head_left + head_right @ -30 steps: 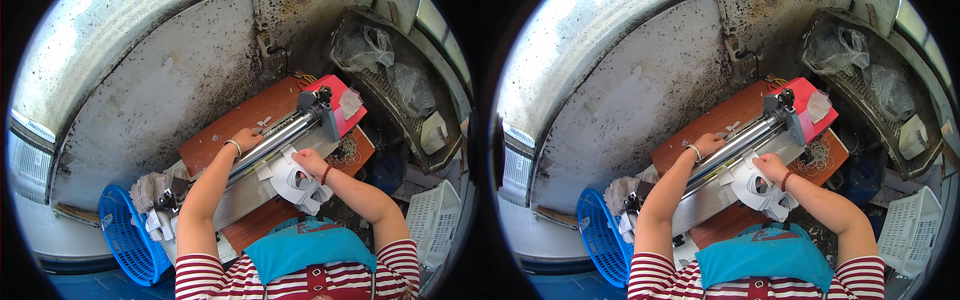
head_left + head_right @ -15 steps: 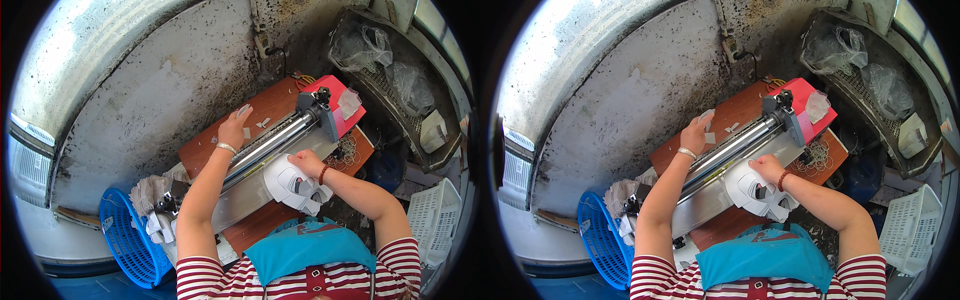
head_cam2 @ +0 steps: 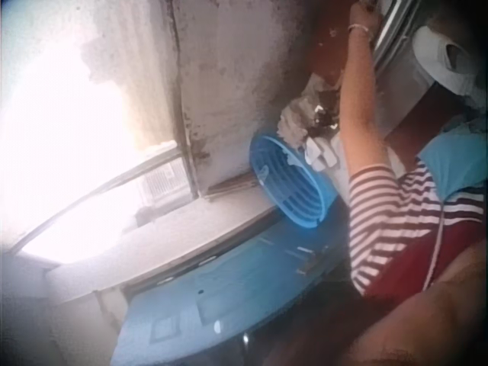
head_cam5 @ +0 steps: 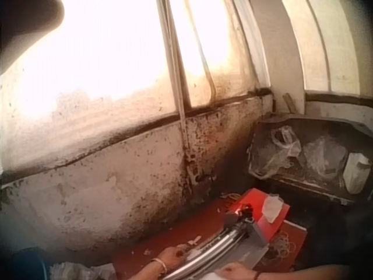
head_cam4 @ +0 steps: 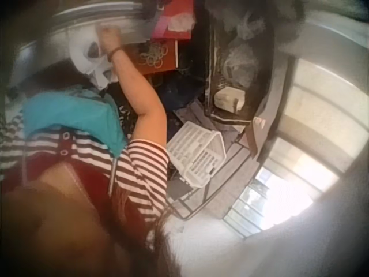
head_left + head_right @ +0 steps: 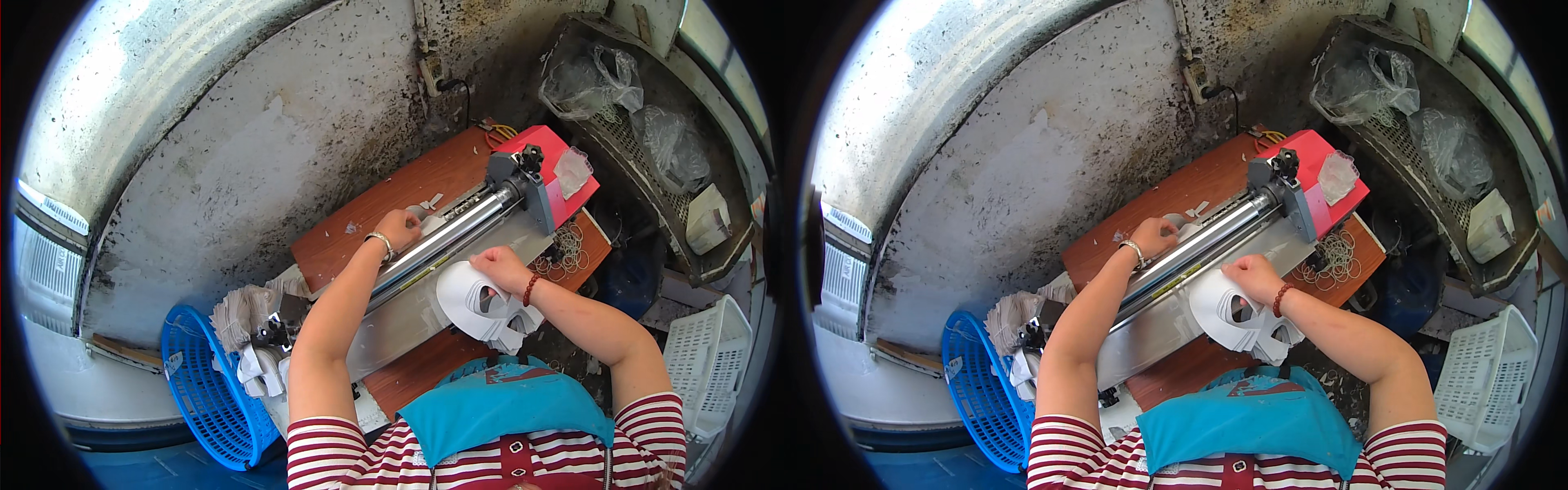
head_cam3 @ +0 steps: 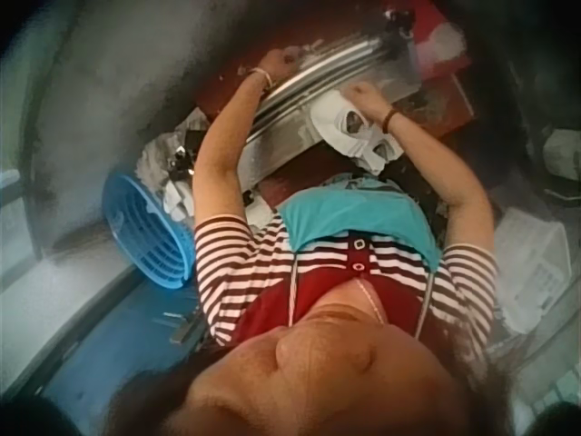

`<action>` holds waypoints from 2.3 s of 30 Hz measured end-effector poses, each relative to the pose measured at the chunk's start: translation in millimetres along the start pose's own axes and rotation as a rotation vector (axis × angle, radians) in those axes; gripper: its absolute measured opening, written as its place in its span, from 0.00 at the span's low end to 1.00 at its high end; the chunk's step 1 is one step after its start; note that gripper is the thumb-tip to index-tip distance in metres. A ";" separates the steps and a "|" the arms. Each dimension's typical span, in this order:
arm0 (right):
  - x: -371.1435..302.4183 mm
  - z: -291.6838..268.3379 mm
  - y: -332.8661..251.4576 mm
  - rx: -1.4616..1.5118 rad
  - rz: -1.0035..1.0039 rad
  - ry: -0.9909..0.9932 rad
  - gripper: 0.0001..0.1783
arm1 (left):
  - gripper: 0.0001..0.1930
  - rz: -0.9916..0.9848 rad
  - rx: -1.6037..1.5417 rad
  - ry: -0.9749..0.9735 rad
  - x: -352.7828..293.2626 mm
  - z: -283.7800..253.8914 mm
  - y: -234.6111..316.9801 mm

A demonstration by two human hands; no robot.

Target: The person feeds shoe upper components through a roller-based gluing machine to apply adhesive.

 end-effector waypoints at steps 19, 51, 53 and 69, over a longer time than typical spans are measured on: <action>-9.9 -10.4 5.0 -0.147 -0.069 0.044 0.15 | 0.18 0.048 0.061 0.772 -23.3 -41.9 38.5; 0.3 -2.0 -6.3 -0.041 -0.052 0.076 0.15 | 0.17 0.031 0.079 -0.005 -1.4 -3.1 10.4; 3.4 -5.1 -0.6 -0.062 -0.043 0.072 0.15 | 0.17 0.010 0.008 -0.017 0.9 -1.7 11.6; -0.6 -13.8 9.2 -0.150 -0.047 0.030 0.13 | 0.19 -0.055 -0.147 0.567 1.6 -43.5 3.8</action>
Point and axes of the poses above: each hand's wrist, its own x-axis towards the middle knuckle, its own z-axis out of the palm, y = z × x, the point moved 1 cm from there along x, towards the middle knuckle, and after that the axes turned 5 degrees about z, right-handed, at the moved point
